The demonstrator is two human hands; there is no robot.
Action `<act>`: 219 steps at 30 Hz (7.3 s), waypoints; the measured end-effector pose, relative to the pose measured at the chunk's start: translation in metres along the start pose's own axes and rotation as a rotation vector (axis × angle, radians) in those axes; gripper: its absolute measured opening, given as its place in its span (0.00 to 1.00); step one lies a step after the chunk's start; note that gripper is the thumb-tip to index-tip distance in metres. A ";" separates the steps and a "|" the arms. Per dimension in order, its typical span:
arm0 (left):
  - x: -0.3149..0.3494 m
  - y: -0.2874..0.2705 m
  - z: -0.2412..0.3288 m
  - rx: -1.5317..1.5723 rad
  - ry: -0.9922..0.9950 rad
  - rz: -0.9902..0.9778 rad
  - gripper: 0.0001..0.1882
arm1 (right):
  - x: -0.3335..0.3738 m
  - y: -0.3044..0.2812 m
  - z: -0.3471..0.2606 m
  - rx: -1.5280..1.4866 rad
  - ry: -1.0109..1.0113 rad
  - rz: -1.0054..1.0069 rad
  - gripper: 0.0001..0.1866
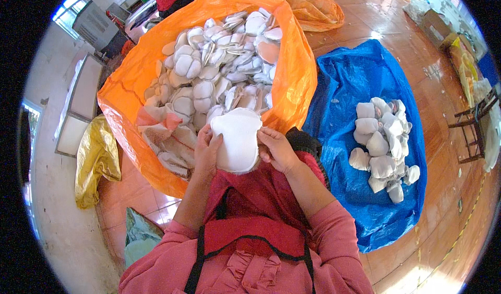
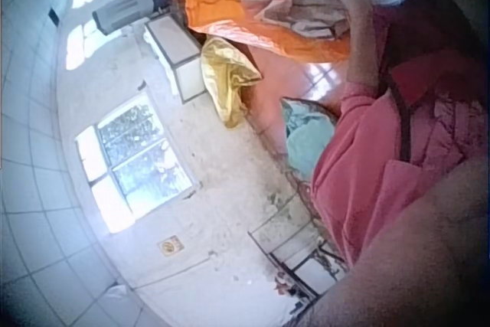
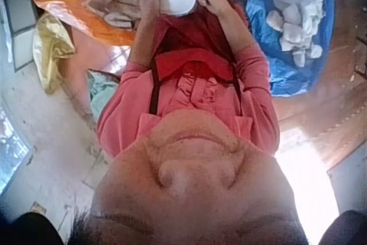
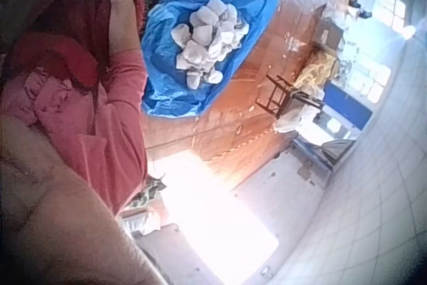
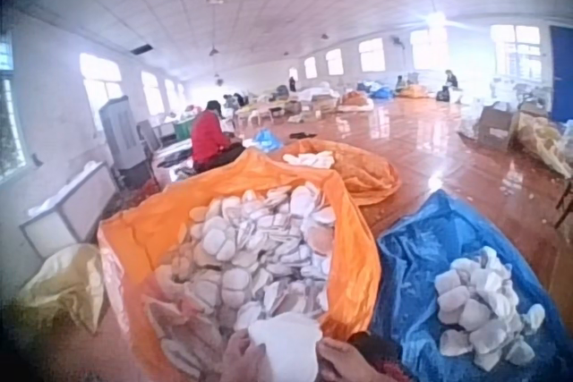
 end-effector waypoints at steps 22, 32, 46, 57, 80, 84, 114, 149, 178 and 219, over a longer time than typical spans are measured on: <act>0.004 -0.001 0.005 -0.192 0.357 -0.189 0.29 | -0.001 -0.008 0.002 0.304 -0.217 0.153 0.13; 0.054 0.029 0.033 -0.538 0.849 -0.179 0.17 | -0.016 -0.034 0.013 0.046 -0.216 0.174 0.18; 0.072 0.030 0.041 -0.535 1.209 -0.279 0.17 | -0.016 -0.023 0.000 -0.062 -0.109 0.029 0.22; 0.044 0.027 0.022 -0.570 0.793 -0.094 0.22 | -0.020 -0.021 0.005 -0.049 -0.121 0.119 0.19; 0.057 0.096 0.019 -0.899 1.026 -0.133 0.22 | -0.049 -0.031 0.018 0.401 -0.382 0.331 0.16; 0.056 0.094 0.012 -0.859 1.002 -0.178 0.22 | -0.048 -0.033 0.018 0.432 -0.374 0.345 0.17; 0.039 0.071 0.019 -0.889 0.971 -0.005 0.09 | -0.007 -0.007 0.001 1.236 -0.653 0.501 0.17; 0.049 0.044 0.024 -1.340 1.575 -0.937 0.11 | -0.014 -0.002 0.017 1.198 -0.573 0.268 0.14; 0.023 0.059 -0.037 -1.120 0.292 -0.727 0.18 | -0.015 -0.008 0.018 1.392 -0.584 0.229 0.19; 0.070 -0.028 0.009 -0.015 -0.118 -0.517 0.10 | 0.047 0.014 0.027 0.458 -0.180 -0.147 0.13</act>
Point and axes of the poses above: each hand's wrist, its own x-axis away from the middle knuckle, its own y-axis out of the palm, z = x × y, the point moved 5 cm from there along -x, towards the middle knuckle, and after that the axes turned 7 degrees about z, right-handed, at the moved point
